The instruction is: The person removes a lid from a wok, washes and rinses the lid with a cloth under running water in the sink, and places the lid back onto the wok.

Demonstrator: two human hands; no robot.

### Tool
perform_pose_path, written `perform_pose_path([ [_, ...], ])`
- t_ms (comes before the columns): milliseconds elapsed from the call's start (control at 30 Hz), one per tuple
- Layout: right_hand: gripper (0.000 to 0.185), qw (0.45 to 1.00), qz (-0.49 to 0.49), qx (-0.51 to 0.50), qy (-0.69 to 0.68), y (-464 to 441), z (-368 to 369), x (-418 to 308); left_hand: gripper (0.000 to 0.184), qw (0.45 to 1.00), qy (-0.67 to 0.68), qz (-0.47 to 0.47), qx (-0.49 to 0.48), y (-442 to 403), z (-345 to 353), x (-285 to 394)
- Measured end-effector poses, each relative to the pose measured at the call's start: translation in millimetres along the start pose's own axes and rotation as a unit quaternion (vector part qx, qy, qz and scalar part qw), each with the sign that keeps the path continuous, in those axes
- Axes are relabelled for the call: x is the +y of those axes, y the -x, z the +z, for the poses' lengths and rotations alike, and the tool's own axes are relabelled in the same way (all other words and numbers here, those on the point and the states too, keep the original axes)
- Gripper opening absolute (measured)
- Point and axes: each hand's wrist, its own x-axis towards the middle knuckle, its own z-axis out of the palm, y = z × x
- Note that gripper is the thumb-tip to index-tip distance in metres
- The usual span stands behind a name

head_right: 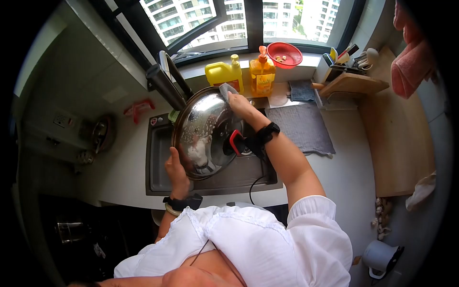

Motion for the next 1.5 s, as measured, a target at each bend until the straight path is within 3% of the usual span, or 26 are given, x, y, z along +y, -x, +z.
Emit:
perform_pose_path([
  [33,0.054,0.996,0.057,-0.010,-0.066,7.1,-1.6,1.3,0.057,1.000,0.001,-0.010,-0.006,-0.6,-0.8,-3.5],
  [133,0.049,0.990,0.134,0.022,0.024,10.4,0.1,18.8,0.057,1.000,-0.008,-0.025,-0.016,-6.1,-4.8,-14.4],
  [233,0.040,0.966,0.014,0.030,0.256,46.3,-3.5,-13.5,0.056,1.000,-0.018,-0.023,-0.003,-4.4,0.2,-15.5],
  [300,0.029,0.963,-0.136,0.132,0.190,69.7,8.7,-28.2,0.056,1.000,-0.003,-0.023,0.009,-5.2,12.3,-5.2],
  [367,0.028,0.961,-0.192,0.069,0.188,81.4,15.0,-45.1,0.057,1.000,-0.008,-0.029,0.001,-7.4,17.1,-2.2],
  [467,0.029,0.941,-0.240,-0.132,0.198,92.3,2.9,-75.0,0.058,0.998,-0.002,-0.067,0.005,-12.7,11.0,-4.0],
  [567,0.024,0.920,-0.295,-0.189,0.178,92.6,-1.6,-72.8,0.061,0.998,-0.001,-0.061,-0.003,-21.5,3.5,-11.1],
  [700,0.024,0.963,-0.132,-0.090,0.215,58.1,-29.7,-56.8,0.062,0.999,-0.007,-0.049,-0.010,-16.6,2.6,-2.0],
  [800,0.027,0.990,0.009,-0.112,0.089,42.5,-38.8,-37.5,0.062,0.998,-0.013,-0.056,-0.019,-16.6,0.4,-0.1],
  [900,0.026,0.977,-0.076,-0.080,0.182,53.6,-24.2,-46.3,0.062,0.999,-0.021,-0.034,-0.020,-13.1,3.9,-2.6],
  [1000,0.030,0.929,-0.318,-0.030,0.185,88.8,12.4,-78.2,0.060,0.997,-0.069,0.020,-0.032,-9.3,6.5,-6.1],
  [1100,0.027,0.854,-0.484,-0.003,0.191,89.2,33.5,-94.6,0.059,0.993,-0.076,0.064,-0.065,-13.0,1.6,-15.6],
  [1200,0.022,0.883,-0.435,-0.023,0.174,66.0,12.3,-97.8,0.058,0.995,-0.041,0.037,-0.077,-6.6,-6.0,-17.8],
  [1233,0.020,0.876,-0.458,0.008,0.152,54.2,7.6,-89.4,0.058,0.996,-0.027,0.021,-0.077,-4.1,-8.1,-15.5],
  [1300,0.021,0.921,-0.377,0.027,0.097,43.2,-6.8,-75.3,0.058,0.996,-0.003,0.040,-0.080,-5.4,-14.4,-27.0],
  [1467,0.030,0.995,-0.058,0.067,0.052,24.2,-40.9,-3.1,0.057,0.992,0.013,0.081,-0.091,-12.8,-27.1,-34.3],
  [1500,0.029,0.974,-0.161,0.116,0.113,22.0,-36.1,8.7,0.056,0.992,0.019,0.080,-0.092,-13.8,-26.3,-32.4],
])
